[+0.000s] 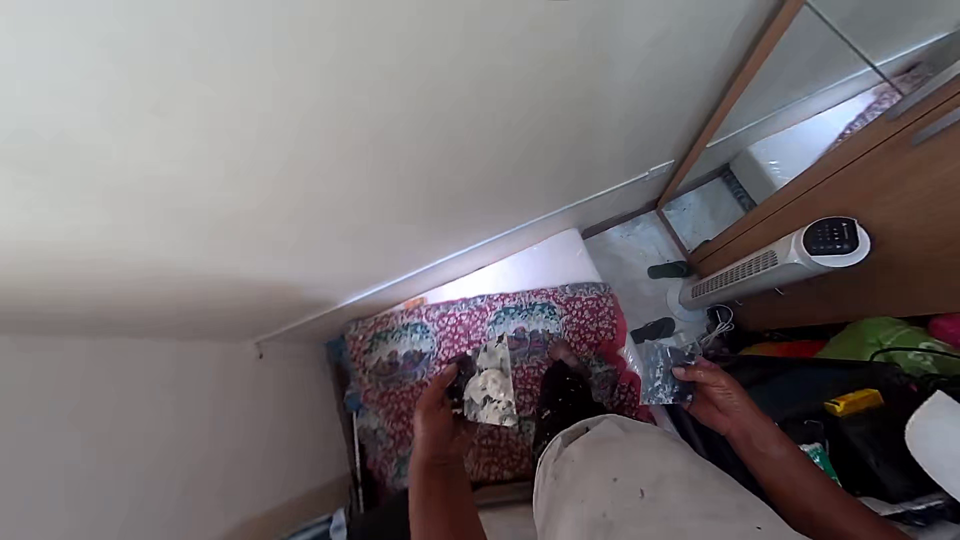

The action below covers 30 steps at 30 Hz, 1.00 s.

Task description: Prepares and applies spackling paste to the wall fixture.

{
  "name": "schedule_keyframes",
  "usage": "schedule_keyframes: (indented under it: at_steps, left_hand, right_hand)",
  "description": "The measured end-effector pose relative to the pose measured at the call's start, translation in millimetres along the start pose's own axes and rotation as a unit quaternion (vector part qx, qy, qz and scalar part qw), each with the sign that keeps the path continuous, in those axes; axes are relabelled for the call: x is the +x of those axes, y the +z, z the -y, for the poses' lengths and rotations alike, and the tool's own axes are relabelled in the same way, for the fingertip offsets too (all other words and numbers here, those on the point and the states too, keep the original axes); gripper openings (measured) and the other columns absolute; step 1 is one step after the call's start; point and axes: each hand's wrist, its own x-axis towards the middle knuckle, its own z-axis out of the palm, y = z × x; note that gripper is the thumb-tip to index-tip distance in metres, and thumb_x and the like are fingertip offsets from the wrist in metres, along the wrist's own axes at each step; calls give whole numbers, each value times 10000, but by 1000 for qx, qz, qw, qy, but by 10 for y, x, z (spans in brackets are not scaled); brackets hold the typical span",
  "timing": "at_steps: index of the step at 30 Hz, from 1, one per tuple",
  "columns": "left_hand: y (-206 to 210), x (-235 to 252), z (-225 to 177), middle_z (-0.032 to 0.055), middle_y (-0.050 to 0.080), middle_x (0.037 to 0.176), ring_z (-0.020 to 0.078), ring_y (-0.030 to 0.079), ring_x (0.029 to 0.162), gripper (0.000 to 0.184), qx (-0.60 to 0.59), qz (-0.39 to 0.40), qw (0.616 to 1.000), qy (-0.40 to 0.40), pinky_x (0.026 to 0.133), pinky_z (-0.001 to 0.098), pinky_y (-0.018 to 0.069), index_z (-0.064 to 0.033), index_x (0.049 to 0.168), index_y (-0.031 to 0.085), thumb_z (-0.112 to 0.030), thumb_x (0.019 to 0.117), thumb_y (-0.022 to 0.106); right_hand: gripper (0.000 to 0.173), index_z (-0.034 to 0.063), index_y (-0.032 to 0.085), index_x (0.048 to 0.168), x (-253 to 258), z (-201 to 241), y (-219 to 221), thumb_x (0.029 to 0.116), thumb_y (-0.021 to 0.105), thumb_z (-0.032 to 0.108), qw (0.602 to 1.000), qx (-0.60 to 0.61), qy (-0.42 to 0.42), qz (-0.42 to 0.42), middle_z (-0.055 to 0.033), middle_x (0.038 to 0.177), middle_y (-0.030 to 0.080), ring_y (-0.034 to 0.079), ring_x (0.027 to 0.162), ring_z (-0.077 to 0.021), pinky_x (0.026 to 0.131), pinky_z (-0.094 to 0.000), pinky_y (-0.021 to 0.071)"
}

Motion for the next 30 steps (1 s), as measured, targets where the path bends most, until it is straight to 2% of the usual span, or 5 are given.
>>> schedule_keyframes:
  at_steps: [6, 14, 21, 26, 30]
  left_hand:
    - [424, 1002, -432, 26, 746, 846, 99, 727, 744, 446, 29, 50, 998, -38, 651, 298, 628, -143, 993, 680, -253, 1062, 254]
    - [1129, 2153, -771, 52, 741, 843, 124, 728, 738, 442, 29, 162, 981, -104, 646, 309, 626, -113, 1001, 668, -244, 1057, 250]
    - [1630, 2834, -510, 86, 738, 855, 160, 730, 749, 444, 20, 212, 962, -172, 656, 340, 627, -89, 1012, 668, -264, 1055, 262]
    - [1942, 3228, -166, 94, 738, 862, 167, 733, 754, 429, 24, 215, 956, -197, 657, 347, 628, -87, 1029, 662, -274, 1058, 278]
    - [2224, 3669, 280, 86, 749, 892, 168, 741, 790, 285, 23, 227, 955, -189, 692, 364, 634, -105, 1036, 696, -297, 985, 491]
  right_hand:
    - [350, 77, 538, 1197, 461, 493, 211, 858, 600, 14, 995, 40, -26, -83, -120, 995, 709, 723, 873, -238, 746, -442, 626]
    - [443, 117, 453, 1360, 649, 1015, 198, 944, 600, 74, 983, 113, -96, -108, -203, 1179, 667, 706, 1011, -410, 798, -629, 607]
    - [390, 133, 446, 1368, 1109, 1237, 100, 996, 537, 64, 969, 139, -145, -143, -186, 1154, 682, 729, 958, -374, 721, -559, 638]
    - [431, 94, 403, 1445, 1793, 1537, -43, 1033, 513, 25, 956, 57, -168, -234, -180, 1182, 639, 711, 980, -344, 735, -549, 632]
    - [406, 46, 461, 1425, 2575, 1962, -360, 1029, 547, 17, 957, -57, -152, -240, -190, 1192, 622, 709, 955, -317, 730, -512, 637]
